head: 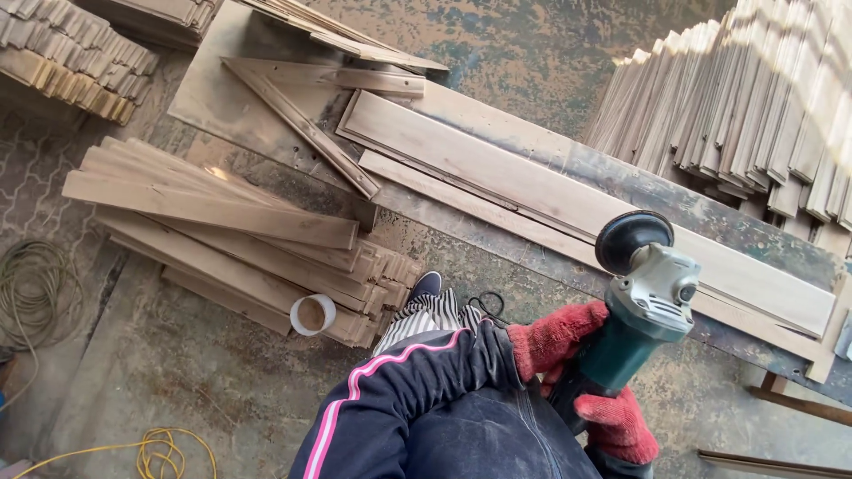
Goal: Sand the surface of wooden planks using an angle grinder with a sanding disc.
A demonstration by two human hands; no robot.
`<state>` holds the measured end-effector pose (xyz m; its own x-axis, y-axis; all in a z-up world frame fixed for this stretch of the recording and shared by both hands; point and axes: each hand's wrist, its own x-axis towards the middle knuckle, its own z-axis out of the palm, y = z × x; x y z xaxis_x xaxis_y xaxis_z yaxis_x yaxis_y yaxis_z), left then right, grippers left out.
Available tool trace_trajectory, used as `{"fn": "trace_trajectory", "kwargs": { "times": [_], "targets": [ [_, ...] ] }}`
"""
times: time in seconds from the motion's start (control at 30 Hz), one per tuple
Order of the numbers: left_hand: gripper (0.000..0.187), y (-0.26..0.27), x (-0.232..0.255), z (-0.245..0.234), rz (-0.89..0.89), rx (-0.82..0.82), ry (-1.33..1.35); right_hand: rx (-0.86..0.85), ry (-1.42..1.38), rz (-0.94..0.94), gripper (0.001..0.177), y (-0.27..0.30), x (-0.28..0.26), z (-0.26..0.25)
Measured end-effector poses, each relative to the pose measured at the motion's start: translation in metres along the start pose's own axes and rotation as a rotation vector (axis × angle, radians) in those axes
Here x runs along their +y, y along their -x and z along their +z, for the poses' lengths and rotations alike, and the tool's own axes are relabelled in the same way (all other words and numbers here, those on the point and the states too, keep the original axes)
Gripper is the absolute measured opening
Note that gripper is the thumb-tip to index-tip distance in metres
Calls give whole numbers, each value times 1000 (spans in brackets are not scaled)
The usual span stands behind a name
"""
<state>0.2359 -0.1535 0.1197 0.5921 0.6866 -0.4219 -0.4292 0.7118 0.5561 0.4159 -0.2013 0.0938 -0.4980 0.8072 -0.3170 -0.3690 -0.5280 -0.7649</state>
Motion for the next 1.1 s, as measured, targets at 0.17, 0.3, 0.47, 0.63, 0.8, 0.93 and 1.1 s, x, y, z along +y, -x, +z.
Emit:
{"fn": "trace_trajectory", "kwargs": {
  "times": [0.17, 0.3, 0.47, 0.63, 0.8, 0.93, 1.1],
  "targets": [
    [42, -12, -21, -4, 136, -8, 110, -34, -55, -12, 80, 1, 6, -13],
    [64, 1, -11, 3, 87, -79, -37, -157, -93, -27, 76, 3, 8, -32],
    [63, 4, -17, 6, 80, -139, -5, -131, -62, -26, 77, 13, 0, -21],
    [36, -28, -59, -12, 275, -169, 114, -17, -22, 11, 79, 22, -6, 1],
    [42, -32, -66, -12, 168, -73, 188, 114, 11, 87, 78, 24, -1, 3],
    [36, -18, -52, 1, 105, -17, 214, 128, -16, 120, 65, 26, 4, 3],
    [46, -18, -52, -2, -27, 26, 130, 24, -105, 38, 71, 23, 7, -19]
  ]
}}
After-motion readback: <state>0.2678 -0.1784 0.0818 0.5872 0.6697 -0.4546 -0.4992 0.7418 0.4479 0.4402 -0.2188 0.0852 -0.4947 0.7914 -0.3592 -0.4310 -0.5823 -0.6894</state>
